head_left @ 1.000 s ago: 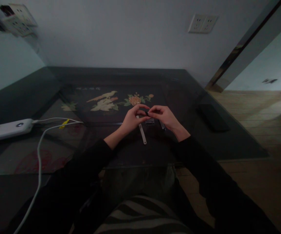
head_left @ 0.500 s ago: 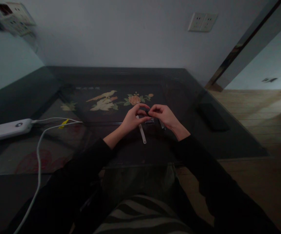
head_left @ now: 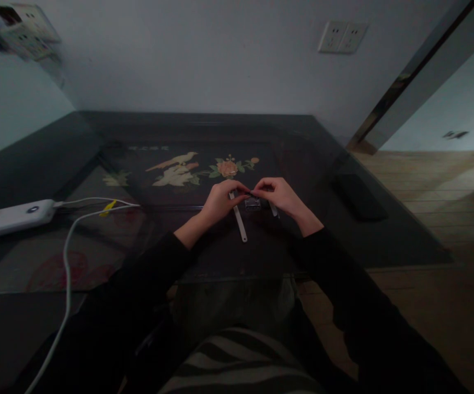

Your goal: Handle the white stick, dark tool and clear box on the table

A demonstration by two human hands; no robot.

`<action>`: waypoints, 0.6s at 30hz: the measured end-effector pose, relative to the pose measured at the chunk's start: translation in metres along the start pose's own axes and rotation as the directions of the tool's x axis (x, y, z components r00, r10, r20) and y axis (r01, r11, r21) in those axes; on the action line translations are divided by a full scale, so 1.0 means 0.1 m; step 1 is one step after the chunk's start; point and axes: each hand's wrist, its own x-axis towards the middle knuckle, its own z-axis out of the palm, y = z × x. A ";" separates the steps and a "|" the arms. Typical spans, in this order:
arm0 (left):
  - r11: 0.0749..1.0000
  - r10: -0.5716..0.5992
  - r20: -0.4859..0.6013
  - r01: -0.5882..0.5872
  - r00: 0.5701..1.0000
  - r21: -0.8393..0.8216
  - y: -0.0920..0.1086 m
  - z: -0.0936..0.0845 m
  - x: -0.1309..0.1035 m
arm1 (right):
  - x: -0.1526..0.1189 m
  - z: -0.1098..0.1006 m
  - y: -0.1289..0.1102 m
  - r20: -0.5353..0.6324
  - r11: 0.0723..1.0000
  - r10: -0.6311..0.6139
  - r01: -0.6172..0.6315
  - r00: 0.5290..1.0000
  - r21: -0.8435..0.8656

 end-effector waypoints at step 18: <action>1.000 -0.004 -0.011 0.004 1.000 0.031 -0.03 0.08 -0.03 | 0.02 -0.01 0.06 0.005 0.999 -0.014 0.014 1.000 -0.043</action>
